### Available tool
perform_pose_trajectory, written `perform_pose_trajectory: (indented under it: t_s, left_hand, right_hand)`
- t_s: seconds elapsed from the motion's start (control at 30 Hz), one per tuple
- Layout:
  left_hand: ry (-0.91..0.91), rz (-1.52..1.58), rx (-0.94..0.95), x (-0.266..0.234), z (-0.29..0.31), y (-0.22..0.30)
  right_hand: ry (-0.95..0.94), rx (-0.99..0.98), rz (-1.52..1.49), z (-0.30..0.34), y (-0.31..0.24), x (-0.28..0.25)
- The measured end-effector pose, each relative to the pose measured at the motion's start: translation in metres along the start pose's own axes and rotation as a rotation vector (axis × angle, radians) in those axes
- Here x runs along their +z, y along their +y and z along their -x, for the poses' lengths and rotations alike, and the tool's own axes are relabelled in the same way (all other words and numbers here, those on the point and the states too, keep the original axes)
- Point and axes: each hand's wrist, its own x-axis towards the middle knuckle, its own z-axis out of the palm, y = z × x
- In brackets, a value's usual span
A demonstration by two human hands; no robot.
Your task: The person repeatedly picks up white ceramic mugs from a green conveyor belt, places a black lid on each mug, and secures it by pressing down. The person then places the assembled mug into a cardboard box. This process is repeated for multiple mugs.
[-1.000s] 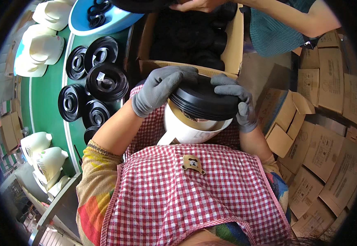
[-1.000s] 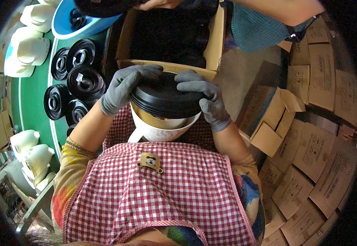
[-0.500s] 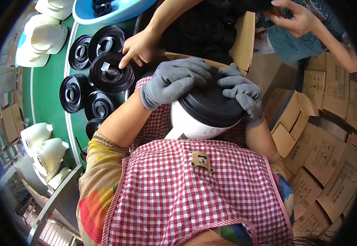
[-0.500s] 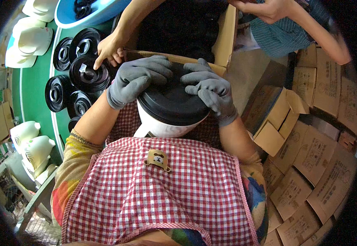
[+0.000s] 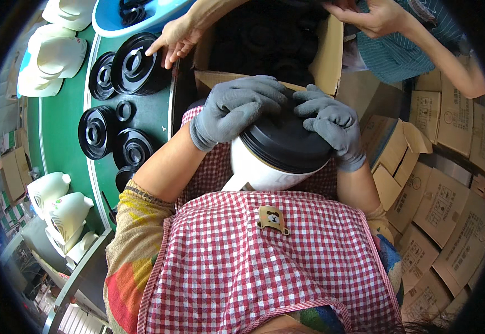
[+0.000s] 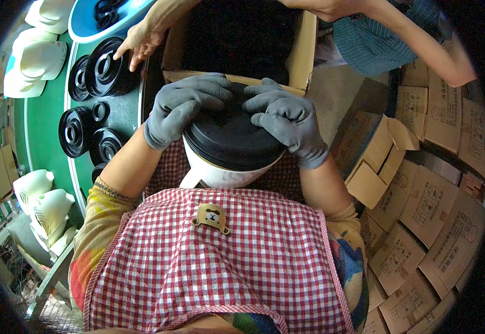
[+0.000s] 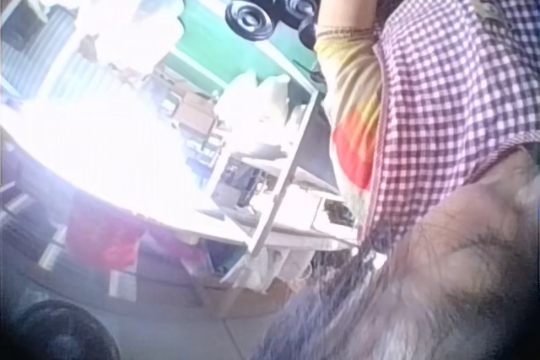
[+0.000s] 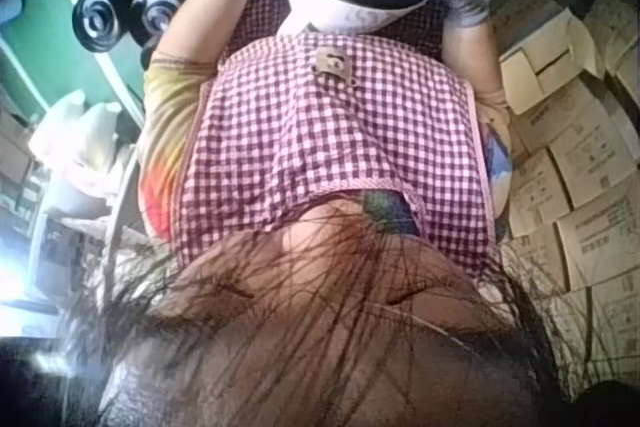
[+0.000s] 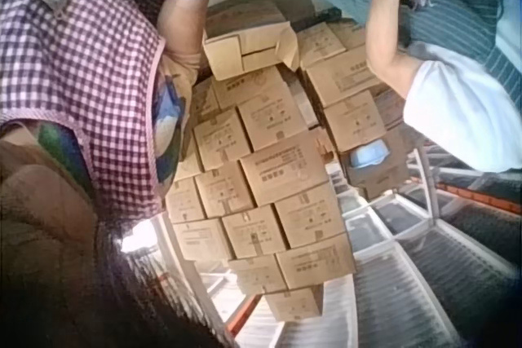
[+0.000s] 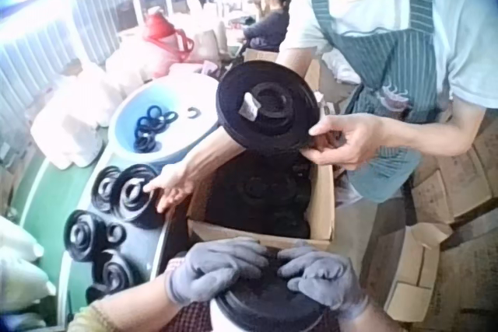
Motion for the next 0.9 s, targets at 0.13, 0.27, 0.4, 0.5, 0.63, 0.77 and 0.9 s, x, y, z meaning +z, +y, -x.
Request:
perform_pose_trajectory:
  t_s: [0.13, 0.27, 0.4, 0.5, 0.63, 0.77, 0.9]
  left_hand:
    - [-0.024, -0.031, 0.025, -0.002, -0.002, 0.0]
    - [-0.087, -0.067, 0.036, -0.004, -0.002, 0.002]
    - [-0.127, -0.118, -0.002, -0.003, 0.001, 0.007]
    - [-0.137, -0.156, -0.026, 0.0, 0.004, 0.016]
    - [-0.161, -0.267, -0.094, 0.004, 0.007, 0.031]
    - [-0.145, -0.275, -0.089, 0.008, 0.008, 0.035]
    - [0.073, 0.026, -0.305, -0.009, 0.006, 0.007]
  right_hand:
    - [-0.046, -0.006, 0.044, -0.004, -0.007, -0.003]
    - [-0.073, -0.055, 0.02, -0.006, 0.0, -0.008]
    - [-0.109, -0.047, -0.046, -0.001, 0.01, -0.01]
    - [-0.093, 0.058, -0.184, 0.009, 0.018, -0.006]
    - [-0.109, 0.038, -0.231, 0.005, 0.026, -0.005]
    - [-0.129, 0.044, -0.186, 0.008, 0.023, -0.008]
    - [0.105, 0.001, -0.171, 0.014, -0.012, 0.004]
